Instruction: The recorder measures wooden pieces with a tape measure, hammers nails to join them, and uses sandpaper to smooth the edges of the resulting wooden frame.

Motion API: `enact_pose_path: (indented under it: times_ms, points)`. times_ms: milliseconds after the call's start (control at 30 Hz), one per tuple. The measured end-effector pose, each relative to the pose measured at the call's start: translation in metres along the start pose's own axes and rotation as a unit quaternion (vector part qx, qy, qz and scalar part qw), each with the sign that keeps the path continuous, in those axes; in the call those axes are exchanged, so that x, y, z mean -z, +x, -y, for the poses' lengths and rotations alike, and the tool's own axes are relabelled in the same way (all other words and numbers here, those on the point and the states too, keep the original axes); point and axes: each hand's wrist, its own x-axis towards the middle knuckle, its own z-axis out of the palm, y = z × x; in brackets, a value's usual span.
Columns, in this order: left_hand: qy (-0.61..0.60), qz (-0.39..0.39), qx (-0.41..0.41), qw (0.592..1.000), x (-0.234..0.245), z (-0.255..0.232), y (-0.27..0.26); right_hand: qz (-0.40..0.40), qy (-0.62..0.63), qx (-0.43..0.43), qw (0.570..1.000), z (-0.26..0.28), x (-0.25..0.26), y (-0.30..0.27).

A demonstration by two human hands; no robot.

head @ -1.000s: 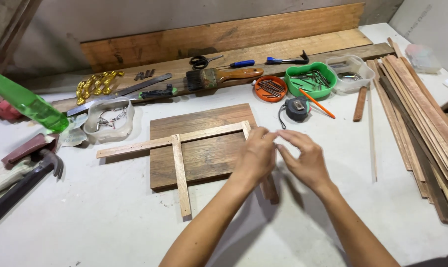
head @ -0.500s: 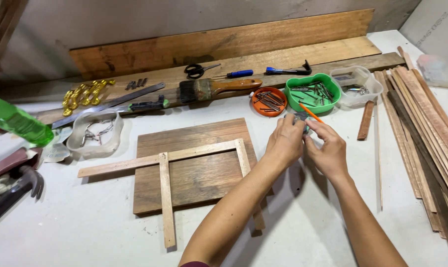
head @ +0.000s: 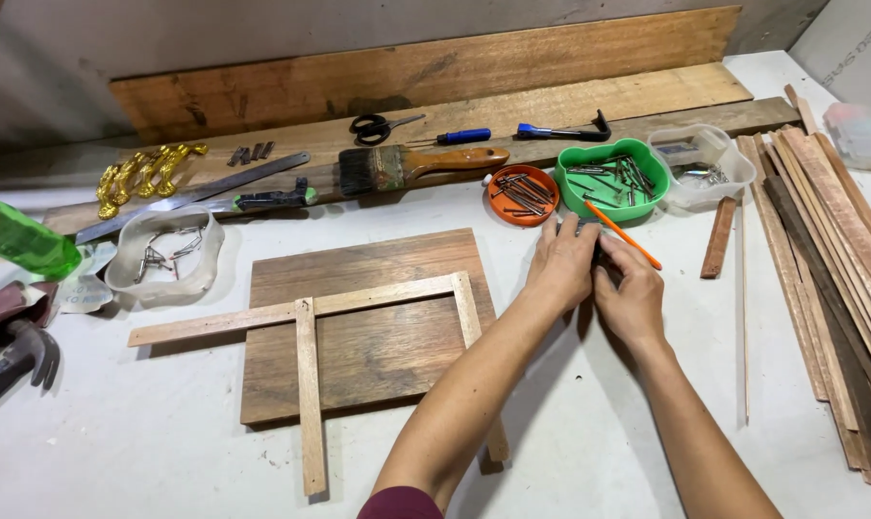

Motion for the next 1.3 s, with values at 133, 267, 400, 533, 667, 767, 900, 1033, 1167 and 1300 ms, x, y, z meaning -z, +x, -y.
enact_pose_path:
  times_ms: [133,267,400,533,667,767,900,1033,1167,1300]
  points:
    - [-0.002,0.001,0.001,1.0,0.002,-0.001,0.002,-0.016,0.001,-0.005,1.0,0.002,-0.001,-0.001]
    - [-0.003,-0.001,-0.002,1.0,0.023,-0.009,0.0,-0.027,0.025,0.002,0.999,0.023,0.008,-0.001]
    - [0.009,-0.024,-0.023,0.999,0.065,-0.026,-0.01,-0.01,0.085,0.017,0.996,0.054,0.023,-0.003]
    - [0.007,-0.02,-0.023,1.0,0.122,-0.036,-0.029,0.019,0.158,0.021,0.987,0.09,0.028,-0.007]
    - [-0.023,-0.016,-0.003,1.0,0.171,-0.039,-0.059,0.073,0.249,0.056,0.964,0.134,0.027,-0.017]
    - [-0.062,-0.001,0.03,0.998,0.203,-0.039,-0.085,0.115,0.307,0.038,0.944,0.159,0.022,-0.029]
    - [-0.082,0.015,0.067,0.994,0.237,-0.036,-0.118,0.171,0.356,0.028,0.918,0.176,0.012,-0.045]
    - [-0.13,0.034,0.093,0.987,0.251,-0.026,-0.151,0.213,0.362,0.005,0.908,0.191,0.006,-0.067]
    - [-0.351,0.087,0.189,0.913,0.263,-0.029,-0.181,0.248,0.328,0.01,0.912,0.191,0.001,-0.087]
    - [-0.5,0.103,0.231,0.828,0.271,-0.03,-0.205,0.304,0.39,-0.048,0.868,0.212,0.01,-0.099]
